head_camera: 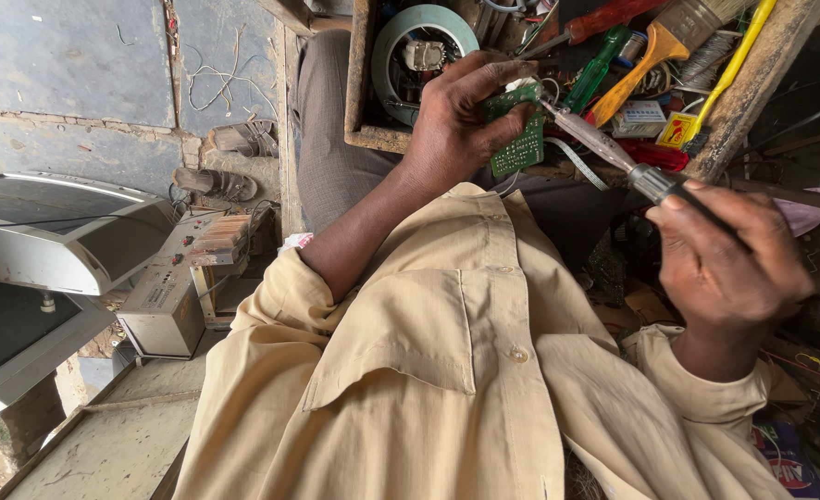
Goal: The person holds a green circuit board and uses a soldering iron to work on solder joints. They then attach a white plastic connector to a smaller circuit board, brush it with a small brush, and continue soldering the connector to the board.
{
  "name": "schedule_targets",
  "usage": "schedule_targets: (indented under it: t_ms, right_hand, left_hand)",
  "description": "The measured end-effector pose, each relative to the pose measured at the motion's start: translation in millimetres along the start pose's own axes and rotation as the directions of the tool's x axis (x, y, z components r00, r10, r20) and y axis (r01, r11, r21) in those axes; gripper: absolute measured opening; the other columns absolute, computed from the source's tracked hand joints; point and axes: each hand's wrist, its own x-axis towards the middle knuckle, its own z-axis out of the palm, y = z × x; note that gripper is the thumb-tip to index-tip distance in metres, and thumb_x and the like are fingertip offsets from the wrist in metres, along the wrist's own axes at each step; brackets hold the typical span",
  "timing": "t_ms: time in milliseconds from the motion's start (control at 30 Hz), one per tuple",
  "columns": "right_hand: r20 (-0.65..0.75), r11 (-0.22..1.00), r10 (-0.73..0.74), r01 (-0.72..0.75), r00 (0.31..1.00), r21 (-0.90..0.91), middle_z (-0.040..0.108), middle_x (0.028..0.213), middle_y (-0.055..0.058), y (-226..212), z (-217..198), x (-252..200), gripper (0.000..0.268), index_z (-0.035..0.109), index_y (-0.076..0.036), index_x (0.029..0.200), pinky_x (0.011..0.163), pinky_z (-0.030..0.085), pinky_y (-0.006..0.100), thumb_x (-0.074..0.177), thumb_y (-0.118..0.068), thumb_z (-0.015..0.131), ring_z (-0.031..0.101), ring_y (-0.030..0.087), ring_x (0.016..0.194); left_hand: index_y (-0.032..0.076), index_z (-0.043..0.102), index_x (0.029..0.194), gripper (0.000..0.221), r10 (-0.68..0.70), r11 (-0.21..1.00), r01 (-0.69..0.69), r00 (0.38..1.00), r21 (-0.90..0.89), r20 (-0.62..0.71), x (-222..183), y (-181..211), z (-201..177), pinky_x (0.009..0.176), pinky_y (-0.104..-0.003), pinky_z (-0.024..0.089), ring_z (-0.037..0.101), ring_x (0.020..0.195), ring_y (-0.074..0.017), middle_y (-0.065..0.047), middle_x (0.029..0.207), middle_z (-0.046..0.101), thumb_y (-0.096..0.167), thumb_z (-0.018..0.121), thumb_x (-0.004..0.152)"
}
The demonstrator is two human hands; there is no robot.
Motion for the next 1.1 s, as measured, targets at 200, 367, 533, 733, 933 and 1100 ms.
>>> schedule_targets:
  t_ms: [200, 367, 533, 733, 933, 1100]
  right_hand:
    - [0.006, 0.992, -0.110, 0.110, 0.994, -0.062, 0.068, 0.105, 0.018, -13.6, 1.3, 7.2, 0.025, 0.079, 0.001, 0.112, 0.070, 0.058, 0.033, 0.089, 0.008, 0.086, 0.070, 0.026, 0.088]
    - [0.042, 0.989, -0.105, 0.109, 0.994, -0.097, 0.068, 0.107, 0.016, -17.5, -0.3, 11.2, 0.024, 0.080, 0.001, 0.113, 0.069, 0.057, 0.032, 0.091, 0.008, 0.087, 0.068, 0.025, 0.090]
    - [0.039, 0.998, -0.051, 0.053, 0.998, -0.040, 0.068, 0.105, 0.015, -14.1, -2.6, 9.5, 0.021, 0.079, 0.002, 0.109, 0.073, 0.059, 0.032, 0.090, 0.005, 0.087, 0.071, 0.025, 0.090]
    - [0.015, 0.994, 0.086, -0.086, 0.996, 0.064, 0.071, 0.105, 0.017, -2.2, -0.5, 1.2, 0.023, 0.075, 0.003, 0.114, 0.074, 0.062, 0.032, 0.096, 0.001, 0.088, 0.074, 0.027, 0.096]
    - [0.099, 0.943, 0.227, -0.244, 0.969, 0.227, 0.071, 0.099, 0.021, 21.9, 1.8, -6.9, 0.018, 0.071, 0.008, 0.118, 0.069, 0.061, 0.028, 0.107, 0.000, 0.082, 0.074, 0.023, 0.083]
    - [0.173, 0.665, 0.518, -0.522, 0.837, 0.534, 0.070, 0.092, 0.019, 35.2, 13.6, -16.9, 0.017, 0.069, 0.009, 0.120, 0.062, 0.059, 0.026, 0.110, -0.003, 0.075, 0.069, 0.017, 0.070]
  left_hand:
    - [0.003, 0.066, 0.131, 0.037, 0.007, 0.998, -0.007, 1.000, 0.062, -0.012, -0.5, 1.2, 1.4, 0.088, -0.028, 0.065, 0.075, 0.108, -0.0160, -0.009, 0.122, 0.067, 0.008, 0.080, 0.097]
    - [0.003, 0.065, 0.132, 0.038, -0.011, 0.998, 0.012, 1.000, 0.061, -0.017, -1.3, 1.8, 1.7, 0.087, -0.026, 0.066, 0.075, 0.106, -0.0162, -0.009, 0.122, 0.066, 0.007, 0.080, 0.097]
    - [0.001, 0.063, 0.132, 0.037, -0.067, 0.997, 0.067, 0.998, -0.033, 0.004, -1.7, 0.6, 3.3, 0.089, -0.026, 0.065, 0.076, 0.106, -0.0148, -0.008, 0.122, 0.065, 0.005, 0.078, 0.099]
    - [0.001, 0.063, 0.133, 0.036, -0.027, 0.998, 0.028, 1.000, -0.059, 0.016, -1.3, 1.1, 1.1, 0.090, -0.027, 0.065, 0.075, 0.108, -0.0149, -0.008, 0.121, 0.066, 0.003, 0.077, 0.100]
    - [0.001, 0.061, 0.136, 0.040, -0.056, 0.997, 0.057, 0.998, -0.059, 0.025, -0.7, 3.9, -0.2, 0.094, -0.028, 0.064, 0.075, 0.109, -0.0157, -0.008, 0.122, 0.065, 0.004, 0.077, 0.099]
    - [0.001, 0.063, 0.133, 0.039, -0.012, 0.999, 0.012, 1.000, 0.031, -0.004, -0.1, 1.7, -0.3, 0.093, -0.028, 0.064, 0.076, 0.107, -0.0158, -0.008, 0.120, 0.068, 0.003, 0.078, 0.097]
